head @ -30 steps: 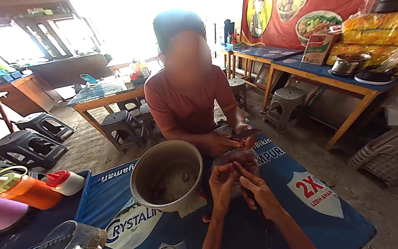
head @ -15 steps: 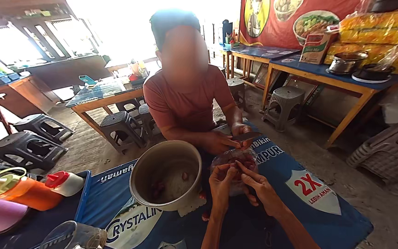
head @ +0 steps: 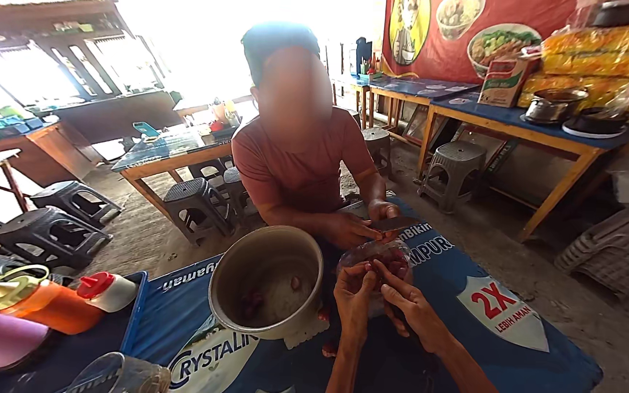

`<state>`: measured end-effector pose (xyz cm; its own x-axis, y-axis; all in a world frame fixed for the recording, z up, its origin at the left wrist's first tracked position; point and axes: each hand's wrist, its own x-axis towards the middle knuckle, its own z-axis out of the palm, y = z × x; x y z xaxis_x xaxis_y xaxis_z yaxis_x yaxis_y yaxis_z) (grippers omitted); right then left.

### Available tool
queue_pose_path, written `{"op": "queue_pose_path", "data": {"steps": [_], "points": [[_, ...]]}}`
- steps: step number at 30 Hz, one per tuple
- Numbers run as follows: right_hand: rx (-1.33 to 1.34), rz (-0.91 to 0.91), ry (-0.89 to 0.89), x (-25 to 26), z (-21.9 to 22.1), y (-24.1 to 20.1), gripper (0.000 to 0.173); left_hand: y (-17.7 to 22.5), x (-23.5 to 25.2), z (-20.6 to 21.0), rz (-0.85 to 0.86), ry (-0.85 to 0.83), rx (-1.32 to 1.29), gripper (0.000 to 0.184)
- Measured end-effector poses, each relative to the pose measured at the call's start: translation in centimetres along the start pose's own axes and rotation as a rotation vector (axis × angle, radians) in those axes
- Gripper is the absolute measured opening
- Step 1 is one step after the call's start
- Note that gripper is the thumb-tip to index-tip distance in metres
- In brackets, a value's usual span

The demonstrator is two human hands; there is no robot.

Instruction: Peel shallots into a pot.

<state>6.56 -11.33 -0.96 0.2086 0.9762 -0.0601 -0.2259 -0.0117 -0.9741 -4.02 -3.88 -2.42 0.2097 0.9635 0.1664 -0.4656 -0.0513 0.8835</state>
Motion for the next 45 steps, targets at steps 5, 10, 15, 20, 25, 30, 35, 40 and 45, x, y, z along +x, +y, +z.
{"op": "queue_pose_path", "data": {"steps": [5,10,15,20,25,30,35,40,45], "points": [[-0.055,-0.078,0.095,0.3,0.4,0.9,0.046,-0.1,-0.2,0.1,0.002,0.017,0.013,0.016],[0.123,0.066,0.054,0.0,0.0,-0.2,0.047,-0.1,0.1,0.0,-0.038,0.018,0.012,0.014],[0.143,0.097,-0.064,-0.2,-0.9,-0.6,0.052,0.0,0.3,-0.4,-0.040,-0.003,0.012,0.015],[-0.050,-0.018,-0.080,0.2,-0.9,-0.2,0.053,0.1,0.1,-0.5,0.060,-0.054,0.071,0.015],[-0.101,-0.025,0.008,0.2,-0.6,-0.1,0.046,-0.2,0.3,-0.9,0.116,-0.089,0.158,0.018],[0.202,0.206,-0.036,0.2,-1.2,-0.7,0.046,0.0,0.6,-1.3,0.034,-0.098,0.161,0.019],[0.199,0.196,-0.067,0.1,-1.1,-0.8,0.048,0.0,0.7,-1.3,0.002,-0.069,0.150,0.021],[0.077,0.082,-0.083,-0.2,-0.3,-0.7,0.054,0.2,0.4,-0.4,0.083,-0.017,0.159,0.019],[0.022,0.055,0.007,0.2,0.1,-0.1,0.049,-0.2,0.2,-0.1,0.105,-0.006,0.195,0.019]]}}
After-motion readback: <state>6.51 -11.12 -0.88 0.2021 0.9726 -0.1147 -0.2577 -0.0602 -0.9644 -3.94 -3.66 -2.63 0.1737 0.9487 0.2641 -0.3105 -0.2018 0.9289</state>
